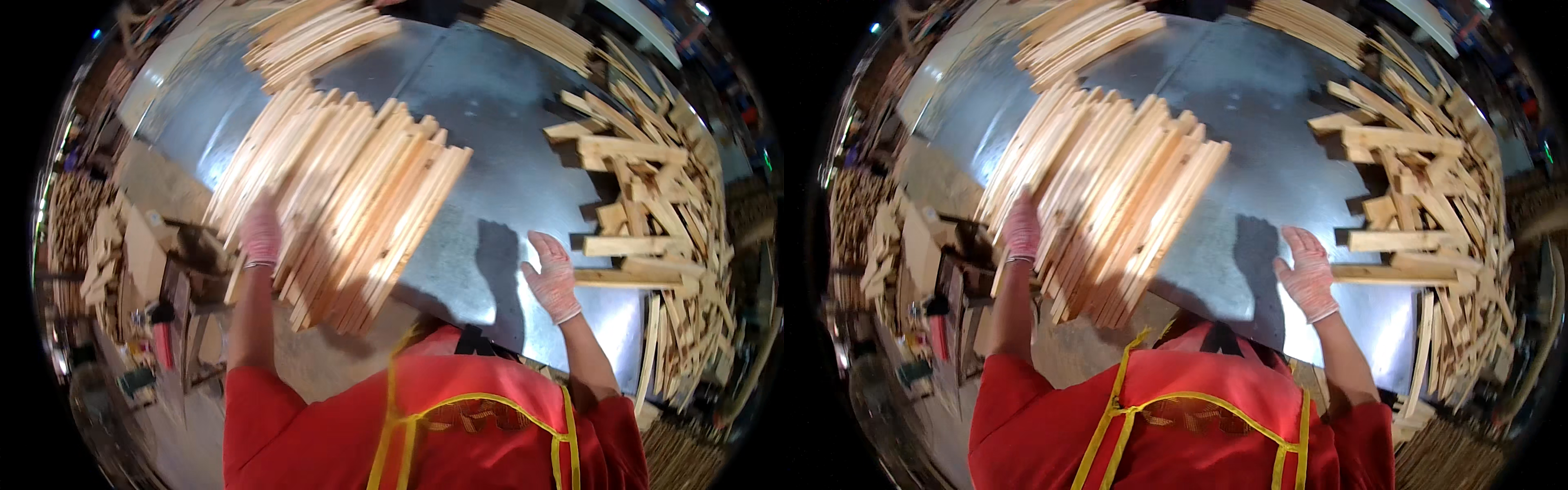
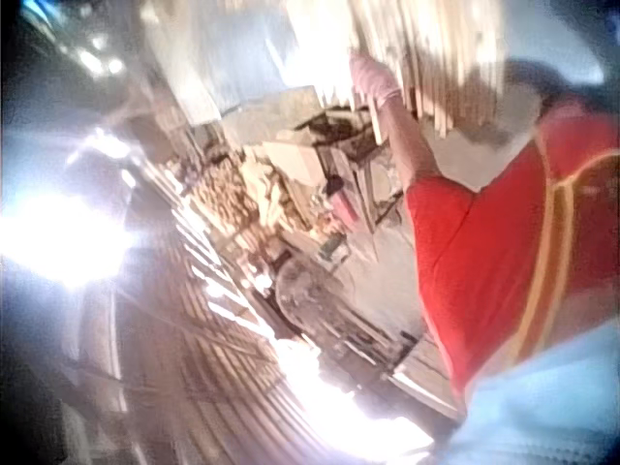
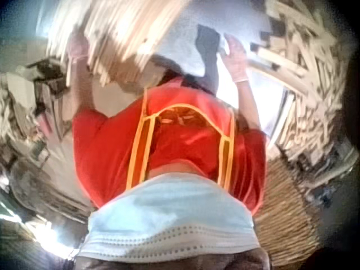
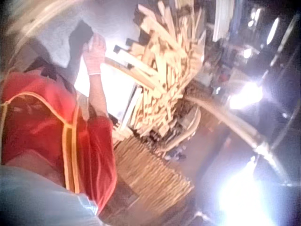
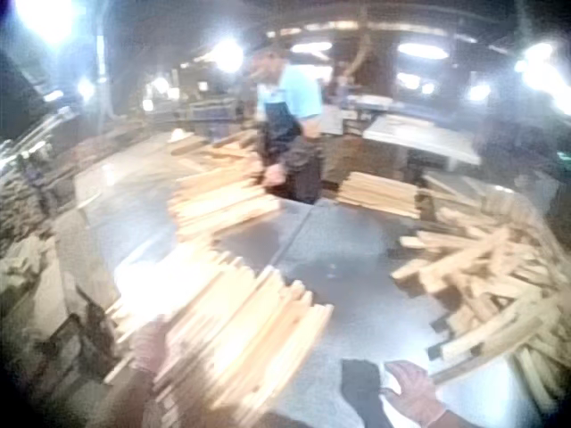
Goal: The person sorts wooden planks on a metal table, picking them up from a disorganized pile and arranging them into a neat stack. The person wears pink gloves and handles the wood by hand, moving pieces from the right side of the table to the left side.
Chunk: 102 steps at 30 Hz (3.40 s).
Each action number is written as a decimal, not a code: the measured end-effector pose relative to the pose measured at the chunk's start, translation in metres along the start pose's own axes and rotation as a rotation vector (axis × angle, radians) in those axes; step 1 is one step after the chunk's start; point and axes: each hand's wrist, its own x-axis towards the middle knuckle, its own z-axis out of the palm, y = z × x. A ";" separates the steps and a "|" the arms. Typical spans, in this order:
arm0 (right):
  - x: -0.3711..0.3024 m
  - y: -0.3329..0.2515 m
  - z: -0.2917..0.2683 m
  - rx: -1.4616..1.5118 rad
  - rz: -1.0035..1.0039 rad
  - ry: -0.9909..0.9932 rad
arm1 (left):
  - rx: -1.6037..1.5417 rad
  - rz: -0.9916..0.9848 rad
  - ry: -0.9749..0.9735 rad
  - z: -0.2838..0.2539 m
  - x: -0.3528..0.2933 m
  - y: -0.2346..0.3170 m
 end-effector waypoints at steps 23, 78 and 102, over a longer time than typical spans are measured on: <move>-0.132 0.260 -0.074 0.646 0.868 0.844 | -0.095 0.949 -0.630 -0.015 -0.248 0.429; 0.025 -0.033 0.107 0.913 0.693 -0.005 | 0.112 0.040 -0.339 -0.048 -0.023 0.057; -0.069 0.282 -0.153 -0.708 0.241 -0.405 | -0.174 0.591 -0.226 -0.024 -0.197 0.343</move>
